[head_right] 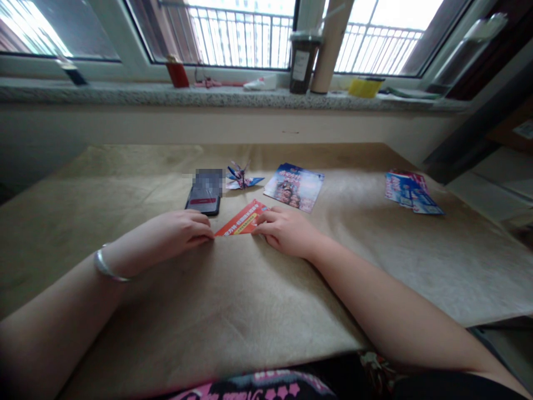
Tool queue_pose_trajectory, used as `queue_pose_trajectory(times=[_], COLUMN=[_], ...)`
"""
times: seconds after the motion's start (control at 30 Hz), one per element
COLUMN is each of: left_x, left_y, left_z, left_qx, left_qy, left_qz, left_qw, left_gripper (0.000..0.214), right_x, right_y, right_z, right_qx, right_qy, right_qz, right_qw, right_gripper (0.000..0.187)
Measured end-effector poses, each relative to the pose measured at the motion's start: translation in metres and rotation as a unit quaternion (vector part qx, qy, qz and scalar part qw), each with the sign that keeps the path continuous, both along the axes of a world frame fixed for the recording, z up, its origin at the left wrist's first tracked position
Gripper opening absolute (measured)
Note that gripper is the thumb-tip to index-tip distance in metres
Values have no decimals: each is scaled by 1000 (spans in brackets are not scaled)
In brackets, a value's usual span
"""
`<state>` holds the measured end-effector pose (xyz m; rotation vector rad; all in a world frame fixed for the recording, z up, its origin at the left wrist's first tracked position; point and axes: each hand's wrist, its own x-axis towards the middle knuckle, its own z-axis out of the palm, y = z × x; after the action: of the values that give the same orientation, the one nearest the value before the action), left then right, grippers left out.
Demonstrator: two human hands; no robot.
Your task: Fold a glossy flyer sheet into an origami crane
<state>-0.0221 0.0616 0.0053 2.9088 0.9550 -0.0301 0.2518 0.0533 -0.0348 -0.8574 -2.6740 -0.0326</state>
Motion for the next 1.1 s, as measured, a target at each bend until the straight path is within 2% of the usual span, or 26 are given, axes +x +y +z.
queue_pose_trajectory(times=[0.2, 0.63, 0.8, 0.97, 1.1], left_x=[-3, -4, 4, 12, 13], left_y=[3, 0, -7, -12, -12], left_z=[-1, -1, -1, -11, -15], left_qx=[-15, -10, 49, 117, 117], left_qy=[-11, 13, 13, -12, -19], left_qz=[-19, 14, 24, -16, -16], left_qw=[1000, 1000, 998, 993, 993], left_gripper=[25, 22, 20, 24, 24], right_x=[2, 1, 0, -3, -5], right_y=[1, -1, -1, -1, 0], right_z=[0, 1, 2, 2, 2], right_qx=[-4, -2, -2, 4, 9], right_qy=[4, -8, -6, -5, -18], right_qz=[8, -1, 1, 6, 9], right_qw=[1000, 1000, 1000, 1000, 1000], right_gripper=[29, 29, 29, 29, 29])
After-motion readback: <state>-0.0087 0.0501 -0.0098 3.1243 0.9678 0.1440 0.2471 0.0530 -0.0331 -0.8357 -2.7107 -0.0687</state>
